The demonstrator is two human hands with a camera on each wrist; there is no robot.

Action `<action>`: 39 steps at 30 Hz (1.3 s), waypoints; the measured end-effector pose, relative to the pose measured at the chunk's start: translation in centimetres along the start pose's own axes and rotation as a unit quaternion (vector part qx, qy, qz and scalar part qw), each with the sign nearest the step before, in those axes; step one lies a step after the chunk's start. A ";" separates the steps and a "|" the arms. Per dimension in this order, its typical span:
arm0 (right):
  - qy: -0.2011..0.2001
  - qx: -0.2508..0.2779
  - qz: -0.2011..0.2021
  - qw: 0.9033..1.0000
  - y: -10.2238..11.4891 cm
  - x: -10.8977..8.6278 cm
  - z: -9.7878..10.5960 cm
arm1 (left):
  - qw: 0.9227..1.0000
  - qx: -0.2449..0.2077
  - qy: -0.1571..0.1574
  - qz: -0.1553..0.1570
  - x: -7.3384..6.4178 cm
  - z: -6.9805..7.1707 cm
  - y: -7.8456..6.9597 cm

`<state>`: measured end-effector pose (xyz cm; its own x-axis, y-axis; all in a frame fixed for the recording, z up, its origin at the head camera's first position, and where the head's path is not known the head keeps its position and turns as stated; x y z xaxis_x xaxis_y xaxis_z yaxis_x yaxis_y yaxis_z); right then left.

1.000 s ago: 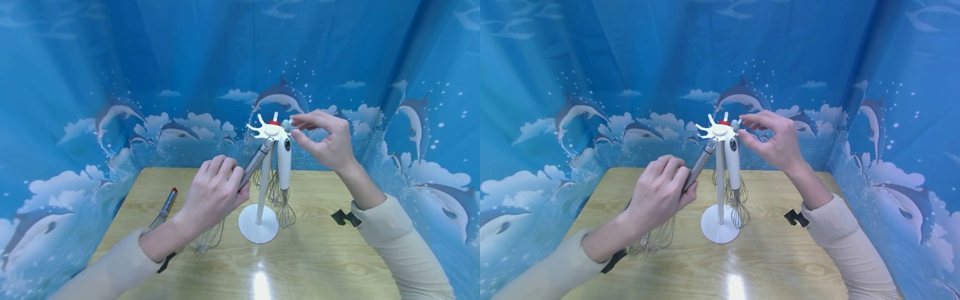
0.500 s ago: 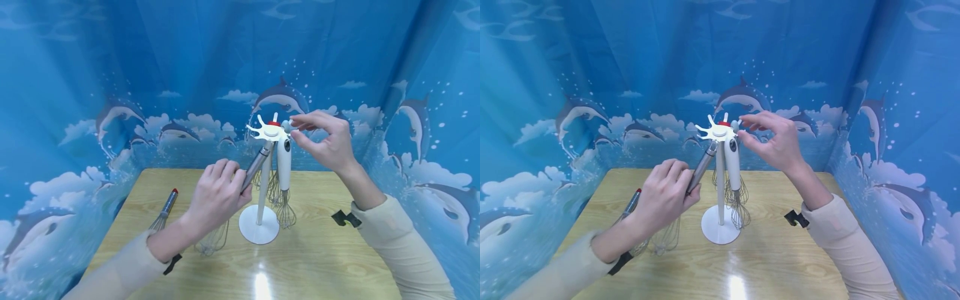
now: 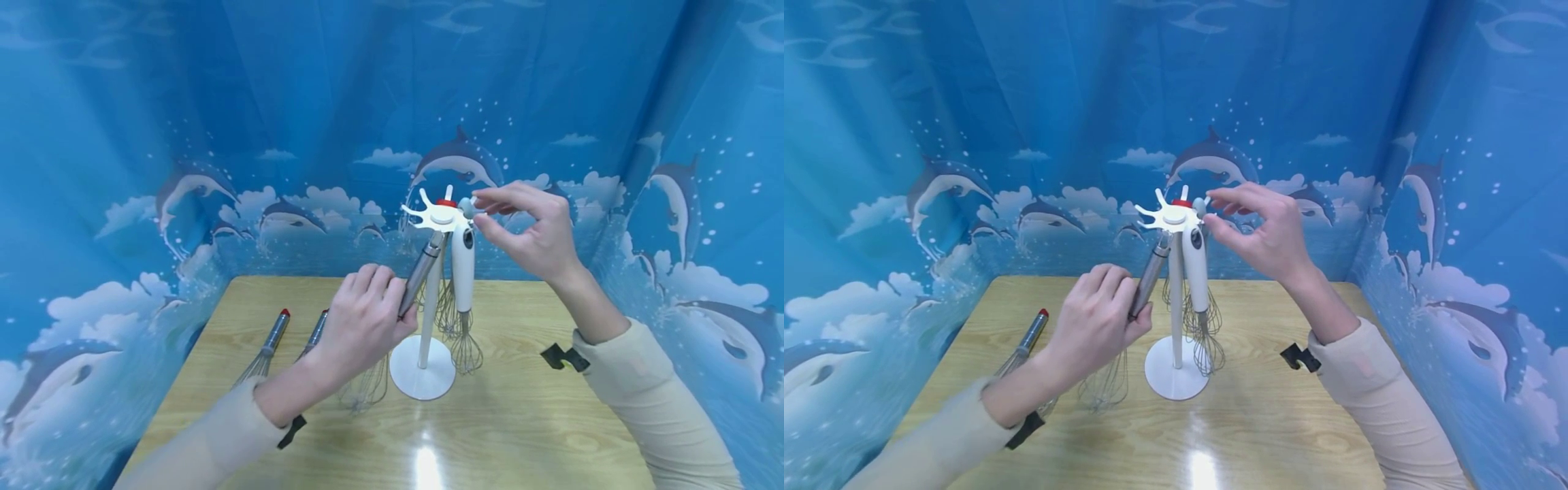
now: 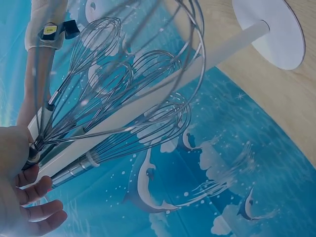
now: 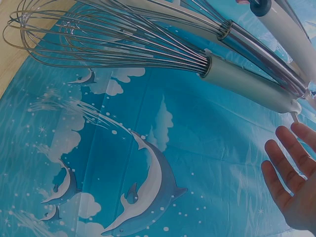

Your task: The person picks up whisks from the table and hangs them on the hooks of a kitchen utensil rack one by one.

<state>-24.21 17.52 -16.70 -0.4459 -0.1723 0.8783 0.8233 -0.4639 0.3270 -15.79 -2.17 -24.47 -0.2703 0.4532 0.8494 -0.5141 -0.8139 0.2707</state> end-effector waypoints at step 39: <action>0.005 0.002 -0.001 1.000 -0.2 -0.1 -0.1 | 0.995 -0.058 0.006 0.080 -0.5 -3.7 -0.3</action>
<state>-24.39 17.59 -16.86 -0.4513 -0.1806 0.8739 0.8238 -0.4608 0.3302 -18.50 -0.81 -26.65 -0.3663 0.3266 0.8713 -0.5542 -0.8287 0.0776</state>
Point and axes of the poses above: each hand's wrist, its own x-axis towards the middle knuckle, its own z-axis out of the back of the hand, y = z × x, the point moved 9 cm from there along x, towards the middle knuckle, and after that the axes turned 8 degrees about -y, right-handed, at the moved point
